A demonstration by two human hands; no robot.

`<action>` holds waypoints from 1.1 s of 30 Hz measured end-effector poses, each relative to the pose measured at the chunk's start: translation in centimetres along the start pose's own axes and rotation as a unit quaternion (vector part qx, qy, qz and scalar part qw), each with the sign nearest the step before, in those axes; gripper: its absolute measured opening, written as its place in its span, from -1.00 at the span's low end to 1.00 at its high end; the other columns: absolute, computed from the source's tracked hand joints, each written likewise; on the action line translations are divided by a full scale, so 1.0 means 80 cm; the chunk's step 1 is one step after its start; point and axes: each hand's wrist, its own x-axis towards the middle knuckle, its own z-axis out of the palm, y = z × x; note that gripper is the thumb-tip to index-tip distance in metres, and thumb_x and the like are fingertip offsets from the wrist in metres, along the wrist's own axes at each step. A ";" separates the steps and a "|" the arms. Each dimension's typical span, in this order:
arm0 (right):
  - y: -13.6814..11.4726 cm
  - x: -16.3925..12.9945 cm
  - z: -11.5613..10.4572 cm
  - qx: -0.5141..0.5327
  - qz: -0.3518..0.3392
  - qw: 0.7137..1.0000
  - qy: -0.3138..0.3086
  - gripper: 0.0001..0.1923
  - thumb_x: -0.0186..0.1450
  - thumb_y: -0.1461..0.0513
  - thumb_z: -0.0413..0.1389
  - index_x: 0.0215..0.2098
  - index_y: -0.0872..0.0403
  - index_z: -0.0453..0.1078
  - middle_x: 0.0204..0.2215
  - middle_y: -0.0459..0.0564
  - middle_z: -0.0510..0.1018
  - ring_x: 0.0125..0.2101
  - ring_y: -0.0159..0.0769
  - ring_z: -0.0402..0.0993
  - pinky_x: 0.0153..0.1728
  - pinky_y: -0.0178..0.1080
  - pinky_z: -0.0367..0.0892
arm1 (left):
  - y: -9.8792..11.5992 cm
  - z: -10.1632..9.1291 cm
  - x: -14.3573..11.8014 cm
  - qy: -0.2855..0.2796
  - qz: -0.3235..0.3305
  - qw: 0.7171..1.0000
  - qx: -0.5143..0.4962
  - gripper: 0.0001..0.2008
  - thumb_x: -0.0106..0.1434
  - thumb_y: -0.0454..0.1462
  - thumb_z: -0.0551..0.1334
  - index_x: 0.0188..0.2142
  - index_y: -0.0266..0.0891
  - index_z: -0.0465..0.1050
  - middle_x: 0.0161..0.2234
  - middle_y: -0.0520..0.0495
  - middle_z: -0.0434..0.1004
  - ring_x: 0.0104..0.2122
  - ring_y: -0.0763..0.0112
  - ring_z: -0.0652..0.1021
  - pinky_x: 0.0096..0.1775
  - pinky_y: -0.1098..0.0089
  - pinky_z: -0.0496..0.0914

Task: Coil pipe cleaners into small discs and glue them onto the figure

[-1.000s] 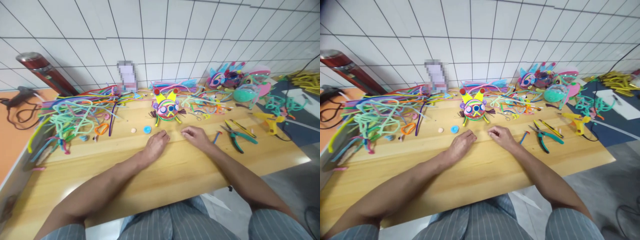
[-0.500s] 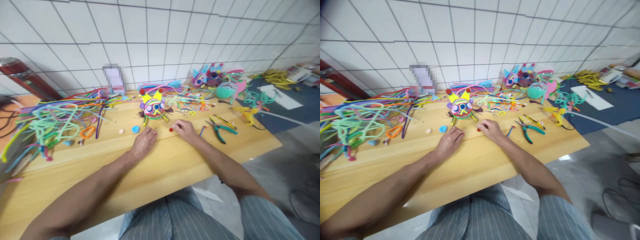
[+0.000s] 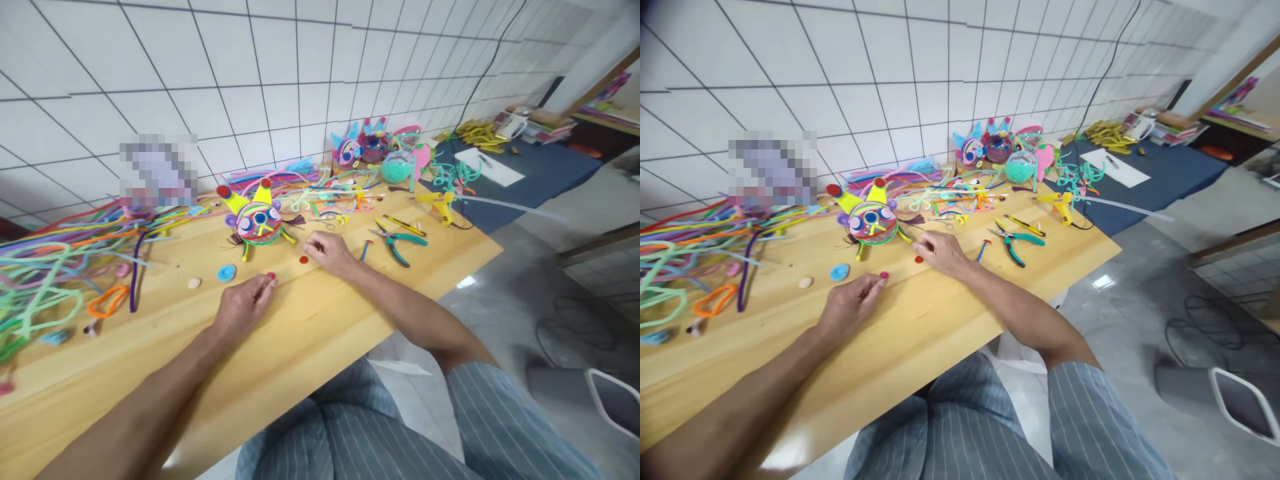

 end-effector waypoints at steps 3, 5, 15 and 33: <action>-0.003 0.005 -0.010 0.026 0.041 0.997 0.052 -0.75 0.34 0.14 0.12 -0.47 0.02 0.27 -0.54 -0.15 0.37 -0.46 -0.37 0.27 -0.37 -0.28 0.18 | 0.004 -0.003 0.000 -0.002 0.007 1.000 -0.009 -0.75 0.48 -0.23 0.14 -0.30 -0.23 0.52 -0.40 -0.01 0.67 -0.45 0.46 0.62 -0.36 0.47 0.41; -0.001 0.012 -0.026 0.050 0.068 0.992 0.093 -0.74 0.31 0.13 0.12 -0.50 0.01 0.26 -0.55 -0.15 0.35 -0.47 -0.36 0.26 -0.39 -0.27 0.19 | 0.006 -0.003 0.001 -0.005 0.003 1.000 -0.015 -0.73 0.48 -0.24 0.12 -0.32 -0.23 0.51 -0.45 -0.01 0.62 -0.47 0.46 0.58 -0.37 0.46 0.39; 0.016 0.039 -0.178 0.234 0.066 0.920 0.306 -0.65 0.14 0.06 0.25 -0.58 -0.03 0.17 -0.62 -0.16 0.21 -0.56 -0.39 0.25 -0.50 -0.20 0.12 | -0.002 0.005 0.004 -0.030 0.007 0.999 -0.033 -0.72 0.49 -0.25 0.07 -0.30 -0.21 0.50 -0.37 -0.09 0.64 -0.36 0.38 0.61 -0.25 0.39 0.43; 0.009 0.005 -0.045 -0.031 0.112 0.993 -0.029 -0.70 0.25 -0.01 0.13 -0.62 -0.17 0.40 -0.58 0.01 0.53 -0.50 -0.01 0.50 -0.42 -0.03 0.39 | -0.009 0.020 0.000 -0.076 0.086 0.992 0.051 -0.64 0.48 -0.16 0.12 -0.44 -0.20 0.45 -0.52 -0.04 0.54 -0.50 0.37 0.57 -0.41 0.34 0.39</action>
